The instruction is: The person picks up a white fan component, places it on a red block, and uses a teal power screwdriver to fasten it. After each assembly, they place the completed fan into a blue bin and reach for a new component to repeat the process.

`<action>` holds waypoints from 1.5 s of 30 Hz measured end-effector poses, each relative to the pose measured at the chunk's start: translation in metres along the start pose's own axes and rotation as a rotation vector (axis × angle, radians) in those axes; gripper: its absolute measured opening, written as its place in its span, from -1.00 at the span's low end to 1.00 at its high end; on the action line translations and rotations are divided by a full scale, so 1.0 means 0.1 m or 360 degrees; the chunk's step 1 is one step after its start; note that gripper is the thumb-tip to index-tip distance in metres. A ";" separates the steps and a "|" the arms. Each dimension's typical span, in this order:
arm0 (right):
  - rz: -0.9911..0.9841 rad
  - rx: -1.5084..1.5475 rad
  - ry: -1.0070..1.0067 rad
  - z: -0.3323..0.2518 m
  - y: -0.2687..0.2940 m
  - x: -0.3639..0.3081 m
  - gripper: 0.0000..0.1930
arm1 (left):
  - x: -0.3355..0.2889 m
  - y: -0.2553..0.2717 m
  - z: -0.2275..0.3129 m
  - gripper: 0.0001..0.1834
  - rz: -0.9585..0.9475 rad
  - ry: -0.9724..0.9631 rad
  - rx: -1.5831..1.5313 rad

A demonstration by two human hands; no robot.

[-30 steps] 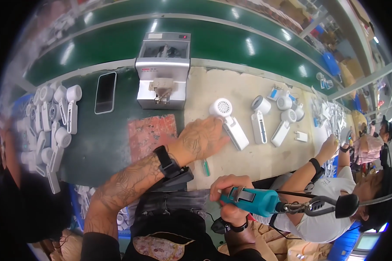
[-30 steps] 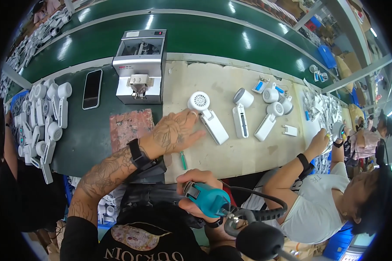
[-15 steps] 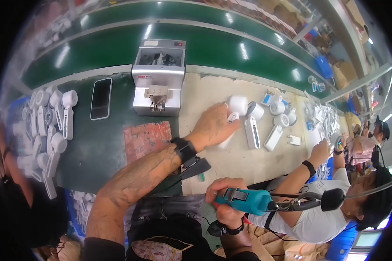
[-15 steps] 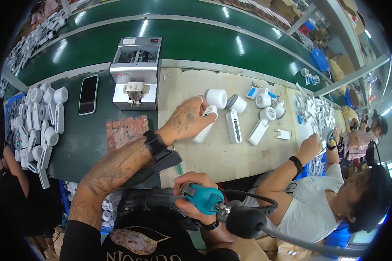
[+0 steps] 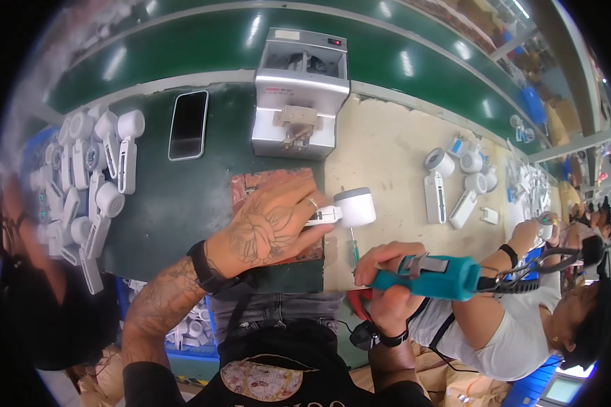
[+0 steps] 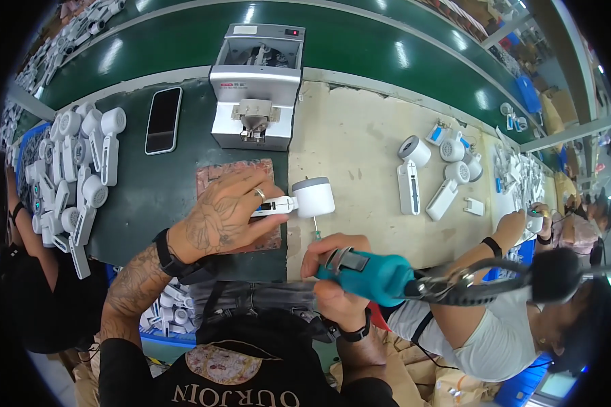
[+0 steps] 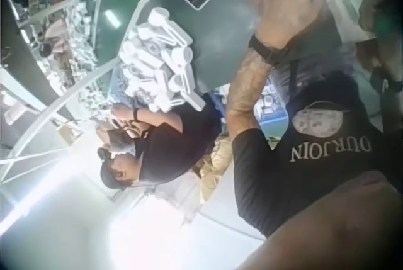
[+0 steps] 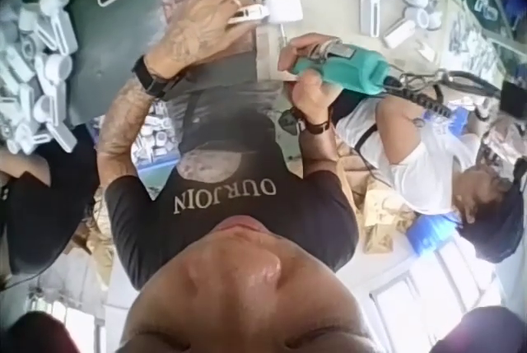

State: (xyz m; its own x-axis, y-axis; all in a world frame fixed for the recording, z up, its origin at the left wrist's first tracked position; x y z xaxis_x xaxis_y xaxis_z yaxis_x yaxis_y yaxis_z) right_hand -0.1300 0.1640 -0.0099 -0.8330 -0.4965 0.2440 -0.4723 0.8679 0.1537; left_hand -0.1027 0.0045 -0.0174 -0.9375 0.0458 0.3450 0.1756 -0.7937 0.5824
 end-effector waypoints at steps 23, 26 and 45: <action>0.0000 -0.0054 0.0523 -0.17 -1.19 1.73 -0.60 | -0.23 0.33 -0.44 -0.44 0.0050 -0.0030 -0.0170; 0.0019 0.0064 0.0445 -0.11 -1.16 1.70 -0.59 | -0.26 0.30 -0.48 -0.43 0.0107 -0.0087 -0.0183; -0.0104 -0.0024 0.0204 -0.09 -0.82 1.14 -0.36 | -0.22 0.35 -0.51 -0.65 0.0191 0.0019 -0.0294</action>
Point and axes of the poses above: each hand's wrist, its own x-axis towards the middle knuckle, its own y-axis out of the back of the hand, z = x × y, the point moved 9 cm from there along x, towards the middle knuckle, and after that the axes turned 14 degrees about -x, right-handed, at the moved point
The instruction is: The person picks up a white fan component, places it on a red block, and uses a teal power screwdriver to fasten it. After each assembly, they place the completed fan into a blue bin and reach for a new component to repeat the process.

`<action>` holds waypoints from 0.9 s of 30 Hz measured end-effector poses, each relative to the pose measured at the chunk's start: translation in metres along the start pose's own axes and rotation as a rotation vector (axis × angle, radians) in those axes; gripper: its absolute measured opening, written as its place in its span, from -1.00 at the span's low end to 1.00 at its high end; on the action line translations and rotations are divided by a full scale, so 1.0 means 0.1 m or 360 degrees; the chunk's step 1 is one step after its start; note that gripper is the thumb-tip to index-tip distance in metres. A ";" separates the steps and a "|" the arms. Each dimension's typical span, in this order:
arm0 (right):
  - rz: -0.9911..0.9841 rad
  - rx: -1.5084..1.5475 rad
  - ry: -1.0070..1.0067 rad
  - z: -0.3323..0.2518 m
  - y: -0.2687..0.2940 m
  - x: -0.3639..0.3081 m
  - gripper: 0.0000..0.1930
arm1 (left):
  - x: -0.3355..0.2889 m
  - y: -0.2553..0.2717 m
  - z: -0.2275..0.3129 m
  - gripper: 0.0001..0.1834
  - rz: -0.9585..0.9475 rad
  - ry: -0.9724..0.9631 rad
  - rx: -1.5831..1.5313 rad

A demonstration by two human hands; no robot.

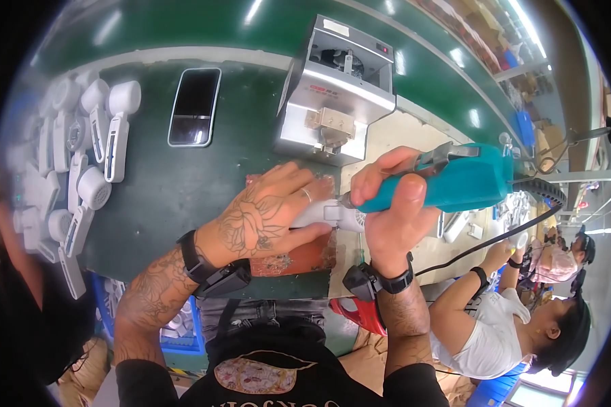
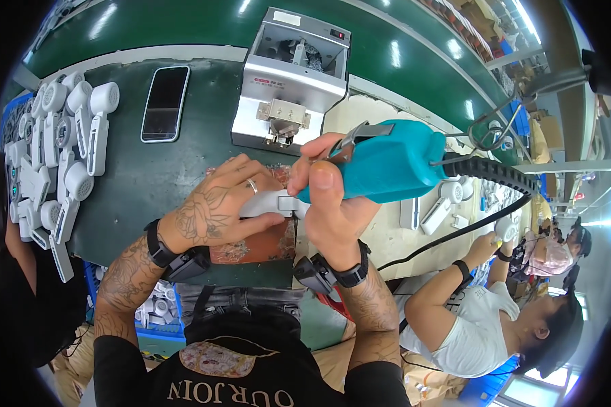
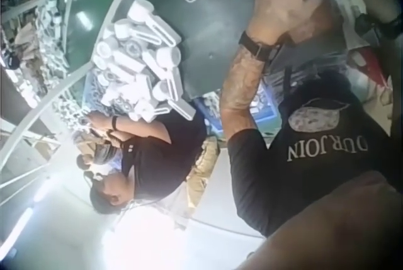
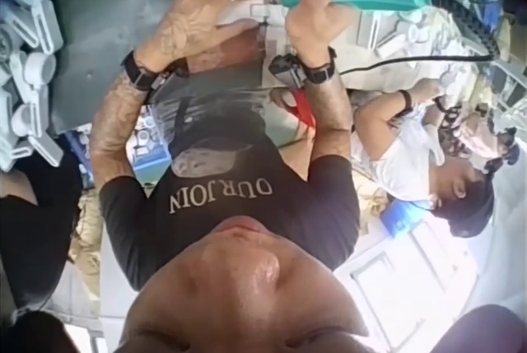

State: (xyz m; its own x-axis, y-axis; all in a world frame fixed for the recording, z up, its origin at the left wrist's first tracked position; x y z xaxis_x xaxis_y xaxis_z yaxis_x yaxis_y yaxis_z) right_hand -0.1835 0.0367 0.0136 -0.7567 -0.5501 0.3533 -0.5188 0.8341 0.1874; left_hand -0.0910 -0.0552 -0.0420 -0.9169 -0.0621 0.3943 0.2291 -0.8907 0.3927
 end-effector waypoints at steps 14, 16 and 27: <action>-0.0119 0.0054 0.0055 0.08 -0.06 0.00 -0.53 | -0.01 -0.03 0.05 -0.52 -0.0045 -0.0003 0.0179; -0.0109 -0.0074 -0.0006 0.08 -0.05 0.03 -0.50 | -0.02 0.01 0.12 -0.43 0.0003 -0.0129 0.0284; 0.0194 0.0008 0.0303 -0.09 -0.31 0.59 -0.61 | -0.04 0.00 0.08 -0.41 -0.0138 0.0007 0.0093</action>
Point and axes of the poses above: each hand's wrist, its own x-axis towards the middle knuckle, its own y-axis out of the back of the hand, z = x × y, the point moved 9 cm from there along x, towards the middle knuckle, and after that the axes turned 14 degrees about -x, right-handed, at the moved point
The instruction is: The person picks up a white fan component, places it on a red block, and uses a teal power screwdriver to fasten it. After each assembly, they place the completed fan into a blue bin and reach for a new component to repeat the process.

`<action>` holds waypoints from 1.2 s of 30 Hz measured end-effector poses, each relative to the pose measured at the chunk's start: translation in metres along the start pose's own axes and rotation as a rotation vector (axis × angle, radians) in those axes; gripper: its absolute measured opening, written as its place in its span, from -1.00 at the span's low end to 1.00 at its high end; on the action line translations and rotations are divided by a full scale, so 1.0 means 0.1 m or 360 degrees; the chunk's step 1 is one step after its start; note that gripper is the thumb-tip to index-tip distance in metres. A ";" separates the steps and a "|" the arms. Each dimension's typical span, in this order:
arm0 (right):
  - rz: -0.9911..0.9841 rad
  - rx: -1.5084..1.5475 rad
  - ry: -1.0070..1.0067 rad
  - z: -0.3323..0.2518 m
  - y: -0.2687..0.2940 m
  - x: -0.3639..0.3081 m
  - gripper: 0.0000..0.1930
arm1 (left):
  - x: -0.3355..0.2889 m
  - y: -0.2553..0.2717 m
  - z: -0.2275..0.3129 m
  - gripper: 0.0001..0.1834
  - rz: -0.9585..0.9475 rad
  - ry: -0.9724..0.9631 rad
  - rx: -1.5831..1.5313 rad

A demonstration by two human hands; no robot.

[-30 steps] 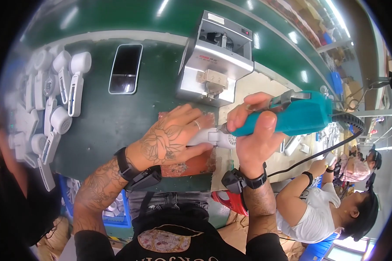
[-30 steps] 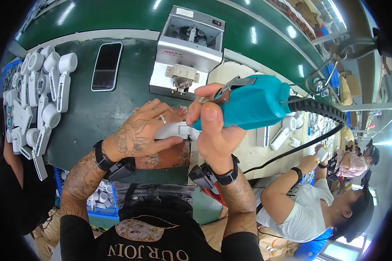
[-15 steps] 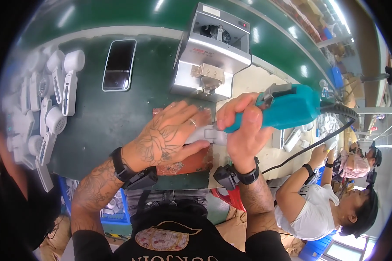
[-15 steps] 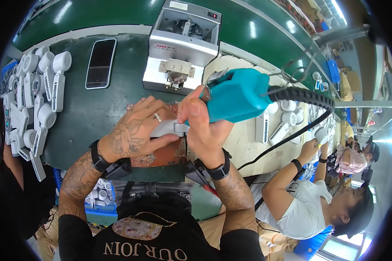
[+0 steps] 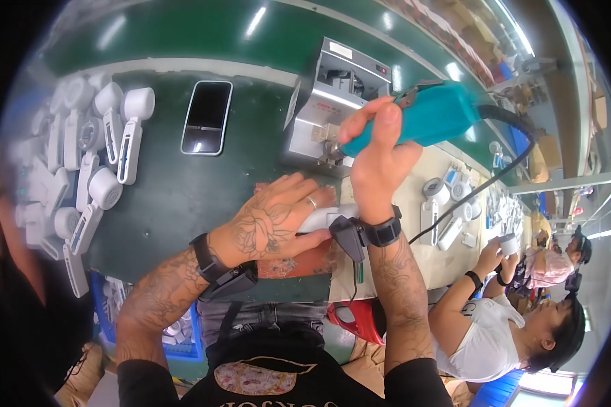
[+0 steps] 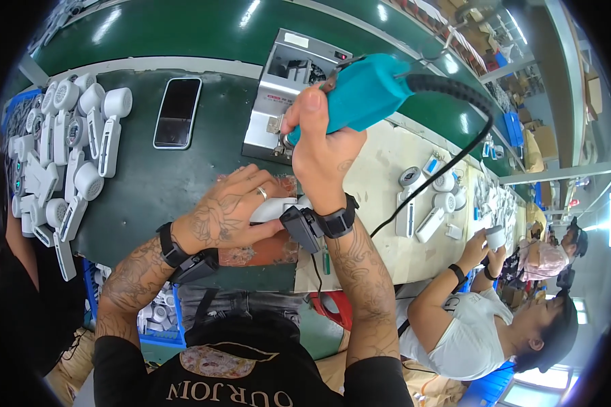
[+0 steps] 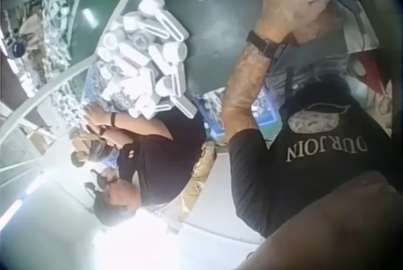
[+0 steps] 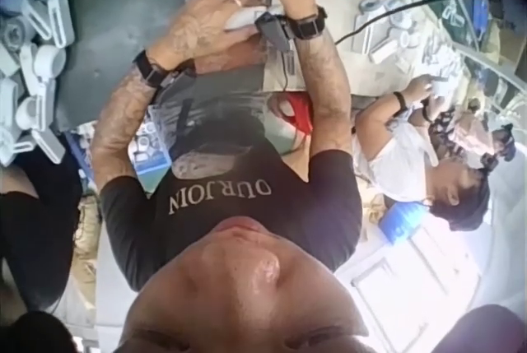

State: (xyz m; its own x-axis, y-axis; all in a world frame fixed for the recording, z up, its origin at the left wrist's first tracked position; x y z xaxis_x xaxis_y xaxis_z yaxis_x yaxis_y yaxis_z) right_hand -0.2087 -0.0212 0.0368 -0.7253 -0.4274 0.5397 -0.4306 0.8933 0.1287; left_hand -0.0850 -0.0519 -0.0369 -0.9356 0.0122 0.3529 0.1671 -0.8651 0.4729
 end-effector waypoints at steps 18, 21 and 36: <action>-0.0133 -0.0011 -0.0304 -0.21 0.51 -0.77 -0.34 | 0.00 -0.03 -0.03 -0.51 0.0029 -0.0042 0.0012; -0.0157 0.0015 -0.0314 -0.18 0.49 -0.79 -0.35 | -0.03 -0.03 -0.06 -0.68 0.0080 0.0009 -0.0016; -0.0079 0.0186 -0.0289 -0.04 0.55 -0.92 -0.61 | 0.09 -0.03 0.04 -0.58 0.0058 -0.0055 0.0042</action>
Point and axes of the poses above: each hand's wrist, its own x-axis towards the middle knuckle, its own y-axis out of the back of the hand, z = x × y, the point moved 9 cm from there along x, towards the middle knuckle, and after that the axes turned 14 degrees about -x, right-handed, at the moved point
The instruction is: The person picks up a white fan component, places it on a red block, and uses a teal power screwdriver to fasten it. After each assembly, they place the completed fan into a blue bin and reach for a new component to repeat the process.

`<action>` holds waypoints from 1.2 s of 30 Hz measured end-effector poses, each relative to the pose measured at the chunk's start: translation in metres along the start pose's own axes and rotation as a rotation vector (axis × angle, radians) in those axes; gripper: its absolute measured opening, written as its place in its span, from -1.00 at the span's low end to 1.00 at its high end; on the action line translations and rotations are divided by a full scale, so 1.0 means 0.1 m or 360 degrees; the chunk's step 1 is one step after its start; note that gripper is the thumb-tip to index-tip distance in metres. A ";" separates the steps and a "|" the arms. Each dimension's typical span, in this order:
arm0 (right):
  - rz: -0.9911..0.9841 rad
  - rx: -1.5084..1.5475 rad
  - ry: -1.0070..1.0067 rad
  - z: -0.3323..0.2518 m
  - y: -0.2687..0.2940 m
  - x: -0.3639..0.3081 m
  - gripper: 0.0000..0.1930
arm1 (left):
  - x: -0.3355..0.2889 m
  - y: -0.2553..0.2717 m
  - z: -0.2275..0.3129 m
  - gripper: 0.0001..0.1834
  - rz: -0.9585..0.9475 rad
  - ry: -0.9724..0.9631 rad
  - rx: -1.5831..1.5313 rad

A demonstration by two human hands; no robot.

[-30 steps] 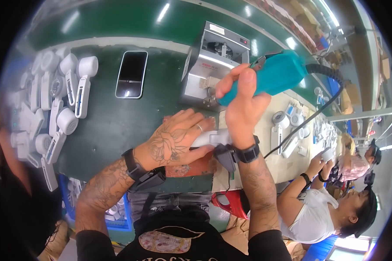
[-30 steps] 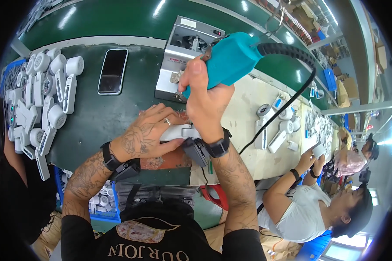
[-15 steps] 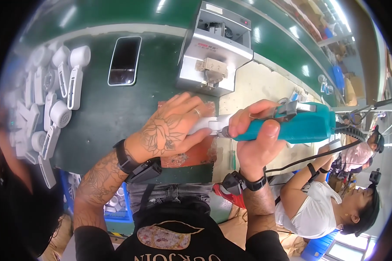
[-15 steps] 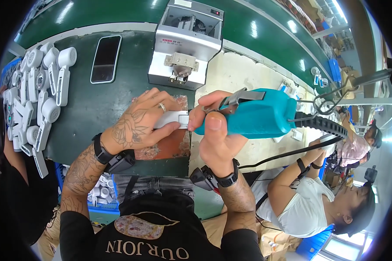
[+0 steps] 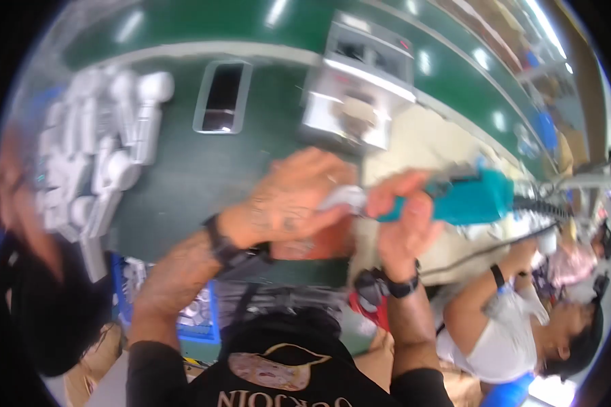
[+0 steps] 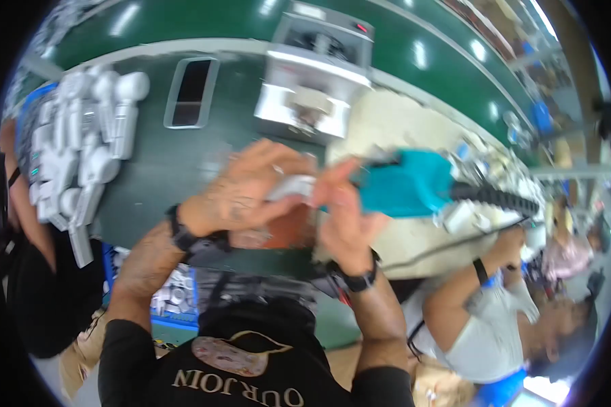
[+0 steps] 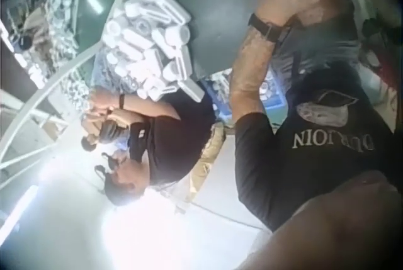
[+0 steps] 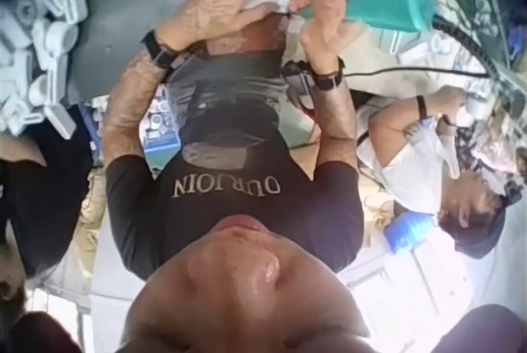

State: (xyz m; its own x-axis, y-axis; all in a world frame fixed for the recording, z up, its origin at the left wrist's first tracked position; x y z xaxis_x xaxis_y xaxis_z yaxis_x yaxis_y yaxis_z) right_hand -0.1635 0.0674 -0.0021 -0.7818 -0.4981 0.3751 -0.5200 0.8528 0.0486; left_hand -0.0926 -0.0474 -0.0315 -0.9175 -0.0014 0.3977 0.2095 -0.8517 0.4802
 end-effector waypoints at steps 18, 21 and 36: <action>0.0419 -0.0009 0.0171 -0.42 0.59 -0.79 -0.38 | -2.29 2.59 -0.22 -0.50 0.2077 0.0404 -0.0147; 0.0312 -0.0109 0.0218 -0.44 0.51 -0.79 -0.38 | -2.74 3.33 -0.34 -0.44 0.2247 0.0475 0.0025; 0.0125 -0.0033 -0.0041 -0.27 0.57 -0.84 -0.39 | -0.52 1.62 0.44 -0.63 0.0983 0.0010 0.0773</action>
State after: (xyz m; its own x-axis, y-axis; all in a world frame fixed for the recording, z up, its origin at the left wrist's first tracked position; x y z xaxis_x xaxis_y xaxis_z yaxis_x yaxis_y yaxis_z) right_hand -0.1186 0.1624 -0.0057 -0.8286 -0.4333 0.3545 -0.4498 0.8923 0.0392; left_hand 0.0035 -0.1620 0.0601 -0.5883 -0.4042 0.7004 0.8053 -0.3713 0.4622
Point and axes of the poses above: each hand's wrist, its own x-axis towards the middle knuckle, its own y-axis out of the back of the hand, z = x × y, the point moved 9 cm from there along x, towards the middle knuckle, and after that the axes turned 14 degrees about -x, right-handed, at the moved point
